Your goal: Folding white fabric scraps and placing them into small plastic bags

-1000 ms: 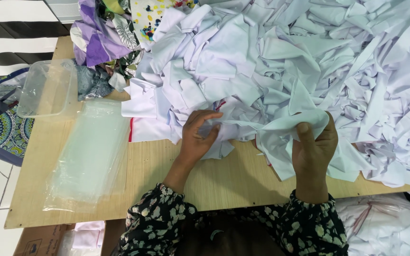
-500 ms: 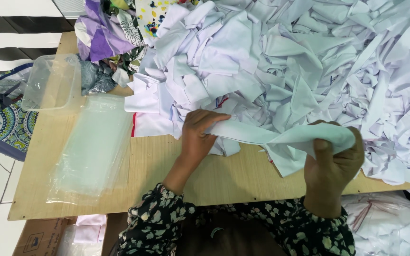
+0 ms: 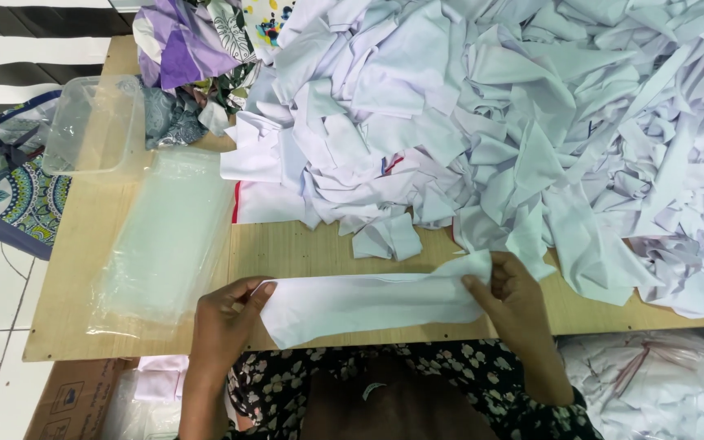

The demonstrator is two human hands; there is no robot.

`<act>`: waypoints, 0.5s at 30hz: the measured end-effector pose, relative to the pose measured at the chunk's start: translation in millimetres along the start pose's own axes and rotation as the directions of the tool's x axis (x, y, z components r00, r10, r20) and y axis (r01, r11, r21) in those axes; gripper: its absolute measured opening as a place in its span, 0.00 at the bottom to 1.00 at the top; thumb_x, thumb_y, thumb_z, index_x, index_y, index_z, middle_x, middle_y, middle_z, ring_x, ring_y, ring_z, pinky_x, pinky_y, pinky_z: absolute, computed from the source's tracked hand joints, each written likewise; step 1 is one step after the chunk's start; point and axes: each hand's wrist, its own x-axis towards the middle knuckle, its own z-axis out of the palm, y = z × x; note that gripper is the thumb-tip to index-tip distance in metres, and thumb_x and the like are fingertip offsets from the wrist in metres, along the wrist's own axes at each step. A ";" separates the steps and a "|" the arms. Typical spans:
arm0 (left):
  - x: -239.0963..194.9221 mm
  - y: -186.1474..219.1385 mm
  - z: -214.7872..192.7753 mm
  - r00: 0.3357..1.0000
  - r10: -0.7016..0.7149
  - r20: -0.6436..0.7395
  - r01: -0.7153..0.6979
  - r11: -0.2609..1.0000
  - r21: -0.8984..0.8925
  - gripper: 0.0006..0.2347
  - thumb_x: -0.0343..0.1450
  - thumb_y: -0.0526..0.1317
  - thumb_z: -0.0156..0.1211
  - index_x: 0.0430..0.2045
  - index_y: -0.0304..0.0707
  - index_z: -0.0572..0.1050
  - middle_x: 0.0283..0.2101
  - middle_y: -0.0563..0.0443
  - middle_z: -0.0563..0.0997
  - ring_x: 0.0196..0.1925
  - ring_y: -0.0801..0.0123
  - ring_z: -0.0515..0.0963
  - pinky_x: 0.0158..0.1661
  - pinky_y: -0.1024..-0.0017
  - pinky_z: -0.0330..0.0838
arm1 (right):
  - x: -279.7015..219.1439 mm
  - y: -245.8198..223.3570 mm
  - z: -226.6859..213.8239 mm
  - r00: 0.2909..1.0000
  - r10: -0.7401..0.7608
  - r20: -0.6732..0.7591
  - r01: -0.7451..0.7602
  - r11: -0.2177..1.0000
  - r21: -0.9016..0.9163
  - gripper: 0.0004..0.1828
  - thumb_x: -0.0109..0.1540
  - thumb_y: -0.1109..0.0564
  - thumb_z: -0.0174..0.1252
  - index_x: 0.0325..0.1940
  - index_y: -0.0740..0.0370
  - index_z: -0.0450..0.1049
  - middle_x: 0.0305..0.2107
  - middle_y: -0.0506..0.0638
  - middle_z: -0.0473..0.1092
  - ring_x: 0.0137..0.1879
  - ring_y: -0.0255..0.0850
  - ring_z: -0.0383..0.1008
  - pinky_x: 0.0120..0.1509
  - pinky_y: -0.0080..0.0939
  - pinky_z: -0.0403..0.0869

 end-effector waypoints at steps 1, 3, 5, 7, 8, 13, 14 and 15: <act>1.9 -12.4 3.6 1.000 -0.004 -0.001 0.004 1.000 0.002 0.13 0.69 0.43 0.64 0.42 0.36 0.86 0.36 0.54 0.90 0.35 0.77 0.80 0.36 0.78 0.73 | 2.9 6.1 5.4 1.000 0.003 0.003 -0.003 1.000 0.001 0.19 0.61 0.57 0.63 0.54 0.63 0.73 0.39 0.52 0.79 0.43 0.40 0.80 0.45 0.37 0.80; 3.9 -38.0 10.4 0.958 0.275 -0.088 -0.227 0.906 0.358 0.10 0.70 0.44 0.65 0.40 0.45 0.86 0.26 0.53 0.85 0.23 0.72 0.78 0.26 0.72 0.74 | 7.7 18.5 16.4 0.994 0.108 0.008 -0.095 0.908 -0.408 0.21 0.63 0.46 0.63 0.55 0.59 0.76 0.24 0.45 0.66 0.32 0.35 0.64 0.38 0.38 0.65; 3.2 -44.6 16.2 0.921 0.372 -0.116 -0.282 0.842 0.461 0.07 0.70 0.43 0.67 0.38 0.49 0.85 0.24 0.58 0.82 0.25 0.71 0.77 0.36 0.66 0.72 | 8.6 20.3 21.3 0.997 0.073 0.010 -0.060 0.882 -0.467 0.20 0.63 0.45 0.60 0.55 0.58 0.76 0.25 0.46 0.68 0.33 0.37 0.66 0.40 0.39 0.66; 6.4 -45.6 20.0 0.872 0.473 -0.127 -0.332 0.761 0.557 0.05 0.70 0.41 0.68 0.37 0.53 0.85 0.22 0.63 0.80 0.27 0.70 0.76 0.45 0.61 0.70 | 9.8 19.4 24.3 0.999 0.033 0.006 -0.025 0.851 -0.524 0.20 0.64 0.45 0.58 0.55 0.58 0.76 0.25 0.47 0.70 0.33 0.39 0.68 0.42 0.40 0.67; 7.0 -44.4 21.3 0.864 0.480 -0.153 -0.312 0.748 0.586 0.05 0.69 0.42 0.69 0.36 0.54 0.85 0.21 0.61 0.79 0.27 0.67 0.78 0.46 0.61 0.71 | 8.7 18.9 24.3 0.999 -0.046 0.001 0.039 0.852 -0.522 0.18 0.65 0.48 0.60 0.54 0.62 0.76 0.26 0.54 0.73 0.33 0.45 0.73 0.38 0.44 0.71; 12.8 -45.4 24.1 0.848 0.502 -0.171 -0.301 0.720 0.625 0.05 0.68 0.42 0.71 0.35 0.55 0.85 0.21 0.60 0.80 0.28 0.65 0.81 0.47 0.63 0.72 | 7.8 13.8 18.8 0.998 -0.062 0.017 0.062 0.849 -0.524 0.19 0.67 0.51 0.60 0.55 0.68 0.74 0.26 0.62 0.75 0.32 0.51 0.77 0.36 0.50 0.74; 13.3 -45.8 24.2 0.852 0.498 -0.161 -0.302 0.718 0.627 0.05 0.68 0.42 0.71 0.35 0.56 0.85 0.20 0.60 0.80 0.28 0.65 0.81 0.47 0.63 0.72 | 5.6 11.3 17.7 0.999 -0.036 0.023 0.043 0.842 -0.538 0.19 0.67 0.52 0.60 0.56 0.68 0.74 0.26 0.62 0.76 0.32 0.52 0.77 0.36 0.50 0.74; 13.9 -46.2 24.2 0.856 0.494 -0.151 -0.302 0.716 0.629 0.06 0.67 0.42 0.71 0.35 0.56 0.85 0.20 0.60 0.79 0.28 0.66 0.80 0.47 0.63 0.73 | 3.4 8.7 16.5 1.000 -0.010 0.029 0.024 0.833 -0.553 0.19 0.66 0.53 0.60 0.57 0.68 0.74 0.26 0.62 0.76 0.32 0.52 0.77 0.36 0.50 0.73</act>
